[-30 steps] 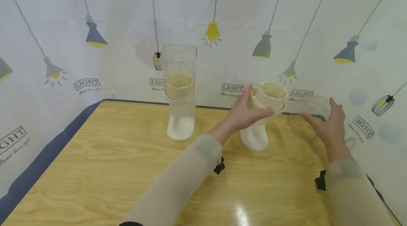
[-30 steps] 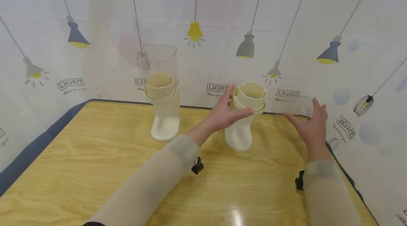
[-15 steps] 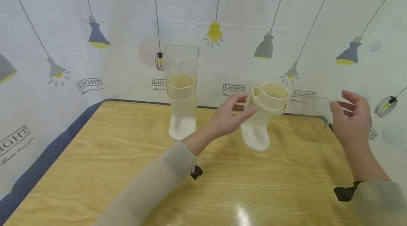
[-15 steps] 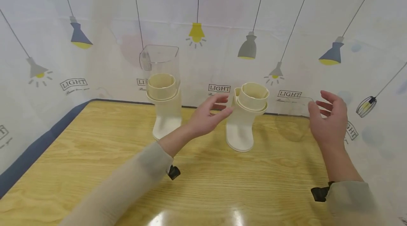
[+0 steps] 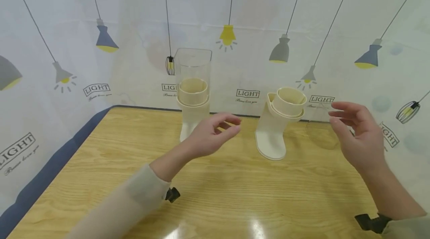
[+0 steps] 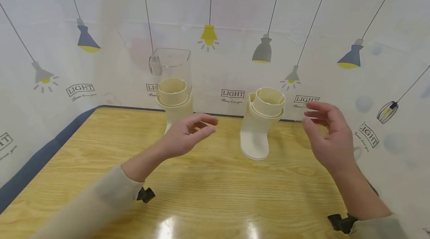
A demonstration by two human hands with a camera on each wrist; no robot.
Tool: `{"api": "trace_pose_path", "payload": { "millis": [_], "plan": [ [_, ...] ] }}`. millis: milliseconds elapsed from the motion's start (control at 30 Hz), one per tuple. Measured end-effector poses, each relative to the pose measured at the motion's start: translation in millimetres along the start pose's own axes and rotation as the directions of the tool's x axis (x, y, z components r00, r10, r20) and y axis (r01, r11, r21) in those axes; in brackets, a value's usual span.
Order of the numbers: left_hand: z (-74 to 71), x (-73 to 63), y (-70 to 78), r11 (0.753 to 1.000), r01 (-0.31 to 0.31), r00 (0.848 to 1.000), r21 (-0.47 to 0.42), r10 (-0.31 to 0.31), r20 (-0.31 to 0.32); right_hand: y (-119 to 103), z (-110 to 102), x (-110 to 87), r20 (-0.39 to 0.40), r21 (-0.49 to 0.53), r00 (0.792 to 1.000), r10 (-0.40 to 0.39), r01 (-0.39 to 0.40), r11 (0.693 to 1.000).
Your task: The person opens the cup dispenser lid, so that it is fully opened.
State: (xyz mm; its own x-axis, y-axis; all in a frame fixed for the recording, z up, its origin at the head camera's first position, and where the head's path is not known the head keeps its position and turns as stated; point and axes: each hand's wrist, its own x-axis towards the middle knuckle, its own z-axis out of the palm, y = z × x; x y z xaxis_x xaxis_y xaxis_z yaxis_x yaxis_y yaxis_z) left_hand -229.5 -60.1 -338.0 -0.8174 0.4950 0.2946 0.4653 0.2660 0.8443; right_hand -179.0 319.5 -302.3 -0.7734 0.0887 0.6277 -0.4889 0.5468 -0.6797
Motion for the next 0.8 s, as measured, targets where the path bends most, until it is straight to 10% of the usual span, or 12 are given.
{"api": "trace_pose_path", "payload": {
  "millis": [333,800],
  "plan": [
    [-34.9,-39.6,-8.2,1.0,0.009,0.998,0.016,-0.008,-0.067,-37,31,-5.8,0.127,0.082,0.956,-0.263,0.254,0.964],
    [-83.4,-69.2,-26.9,0.995,0.093,0.979,0.019,-0.088,-0.186,-81,86,8.4,0.273,0.098,0.913,-0.303,0.287,0.953]
  ]
}}
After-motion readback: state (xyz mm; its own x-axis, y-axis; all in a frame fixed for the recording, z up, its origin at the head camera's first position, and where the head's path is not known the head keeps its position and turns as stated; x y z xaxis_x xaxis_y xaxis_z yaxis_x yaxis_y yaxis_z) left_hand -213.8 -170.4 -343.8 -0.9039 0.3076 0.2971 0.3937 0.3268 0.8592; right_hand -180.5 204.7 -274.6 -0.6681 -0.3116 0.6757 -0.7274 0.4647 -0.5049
